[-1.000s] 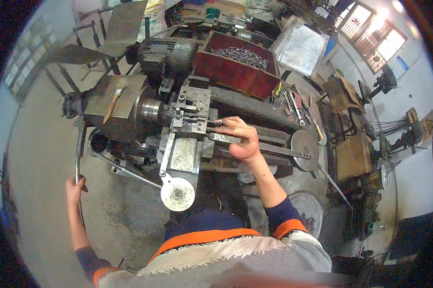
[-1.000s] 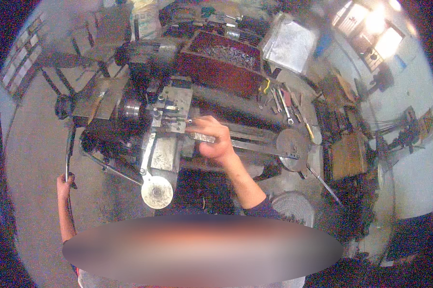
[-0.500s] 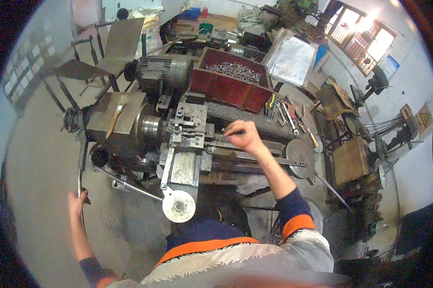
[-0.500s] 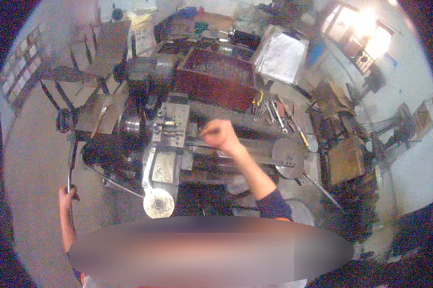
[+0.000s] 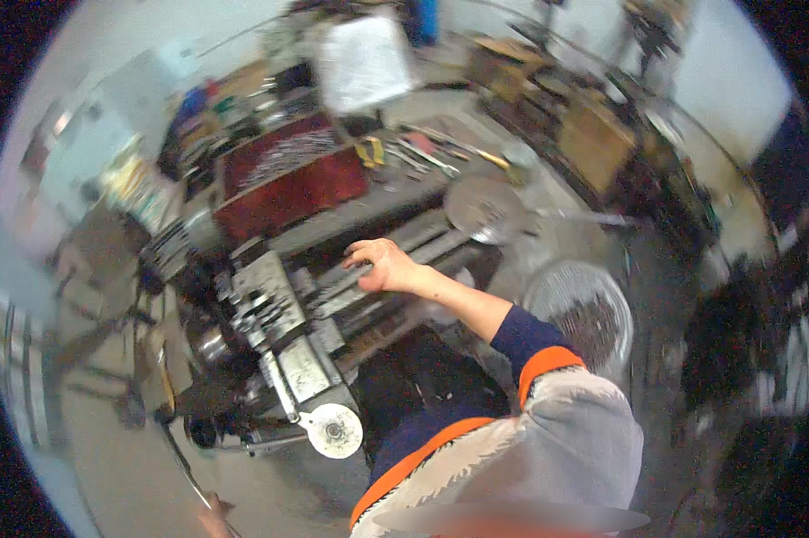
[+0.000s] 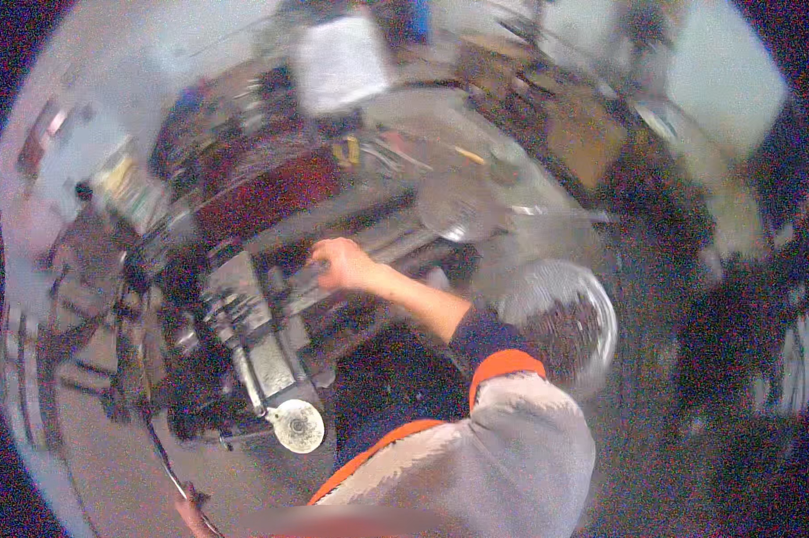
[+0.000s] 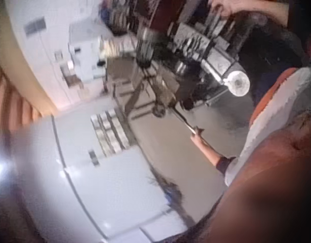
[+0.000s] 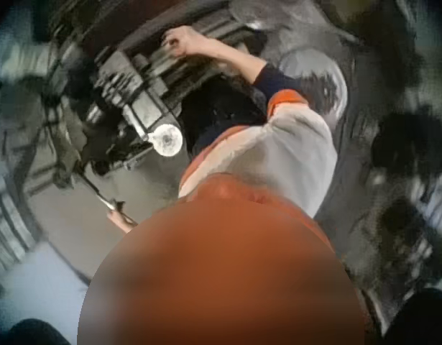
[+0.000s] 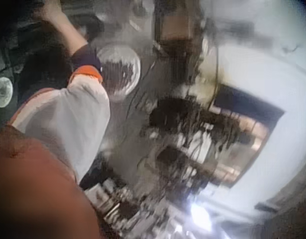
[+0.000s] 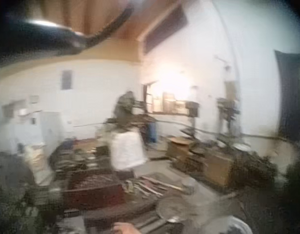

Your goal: The person operates a metal lathe, repeatedly loading small cylindrical metal parts into the chuck, machining them, and removing the finished pieces. The person uses both hands to handle the parts and adjust the machine controls throughout the process.

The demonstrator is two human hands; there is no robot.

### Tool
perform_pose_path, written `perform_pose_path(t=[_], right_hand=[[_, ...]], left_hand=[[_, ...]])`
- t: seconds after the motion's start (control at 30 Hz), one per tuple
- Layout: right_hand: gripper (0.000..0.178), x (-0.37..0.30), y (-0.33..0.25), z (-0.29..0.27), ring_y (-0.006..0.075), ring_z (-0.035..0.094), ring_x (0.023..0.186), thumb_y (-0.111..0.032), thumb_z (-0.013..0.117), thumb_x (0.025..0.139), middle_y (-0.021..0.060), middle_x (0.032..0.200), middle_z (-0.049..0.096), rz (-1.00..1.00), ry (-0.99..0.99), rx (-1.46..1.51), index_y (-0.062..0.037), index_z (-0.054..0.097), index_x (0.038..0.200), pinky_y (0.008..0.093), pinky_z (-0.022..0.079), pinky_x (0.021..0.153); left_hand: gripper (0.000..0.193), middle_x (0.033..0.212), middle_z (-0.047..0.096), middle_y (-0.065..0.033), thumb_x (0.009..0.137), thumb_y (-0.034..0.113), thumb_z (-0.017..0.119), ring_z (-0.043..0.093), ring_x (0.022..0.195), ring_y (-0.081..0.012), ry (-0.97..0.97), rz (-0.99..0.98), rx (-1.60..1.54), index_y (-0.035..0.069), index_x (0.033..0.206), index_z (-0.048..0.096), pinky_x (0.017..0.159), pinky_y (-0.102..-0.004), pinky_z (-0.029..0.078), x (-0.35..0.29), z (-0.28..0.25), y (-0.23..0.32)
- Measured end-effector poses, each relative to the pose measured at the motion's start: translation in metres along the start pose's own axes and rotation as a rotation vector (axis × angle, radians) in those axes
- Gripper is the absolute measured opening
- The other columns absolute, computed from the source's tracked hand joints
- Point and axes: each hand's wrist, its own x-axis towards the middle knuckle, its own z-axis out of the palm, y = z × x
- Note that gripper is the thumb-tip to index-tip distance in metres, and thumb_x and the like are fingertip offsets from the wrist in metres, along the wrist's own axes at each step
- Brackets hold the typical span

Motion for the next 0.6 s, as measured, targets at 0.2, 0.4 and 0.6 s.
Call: perform_pose_path(t=[0.2, 0.4, 0.6], right_hand=[[0.035, -0.176, 0.049, -0.111, 0.0218, 0.063, 0.077, -0.016, 0.066, 0.059, 0.013, 0.086, 0.065, 0.752, 0.213, -0.014, -0.0046, 0.066, 0.092, 0.0307, 0.049, 0.069], [0.032, -0.371, 0.062, -0.214, 0.0301, 0.062, 0.076, -0.03, 0.063, 0.061, 0.0159, 0.078, 0.064, 1.194, 0.415, -0.51, -0.007, 0.068, 0.083, 0.0395, 0.049, 0.069], [0.023, -0.421, 0.058, -0.214, 0.0317, 0.062, 0.075, -0.027, 0.062, 0.06, 0.0153, 0.077, 0.064, 1.39, 0.377, -0.601, -0.008, 0.067, 0.072, 0.0406, 0.049, 0.067]], left_hand=[[0.03, 0.073, 0.06, -0.0157, 0.075, 0.024, 0.068, 0.06, 0.06, -0.0233, -0.112, -0.064, 0.347, 0.0, 0.089, 0.058, 0.052, -0.0383, 0.049, 0.015, 0.031, 0.008], [0.031, 0.075, 0.06, -0.0169, 0.075, 0.025, 0.067, 0.06, 0.062, -0.025, -0.082, -0.033, 0.611, -0.001, 0.089, 0.059, 0.054, -0.0391, 0.048, 0.0, 0.05, 0.027], [0.033, 0.076, 0.06, -0.0182, 0.075, 0.026, 0.067, 0.06, 0.065, -0.0267, -0.058, -0.012, 0.732, -0.003, 0.089, 0.059, 0.057, -0.0398, 0.048, -0.007, 0.049, 0.034]])
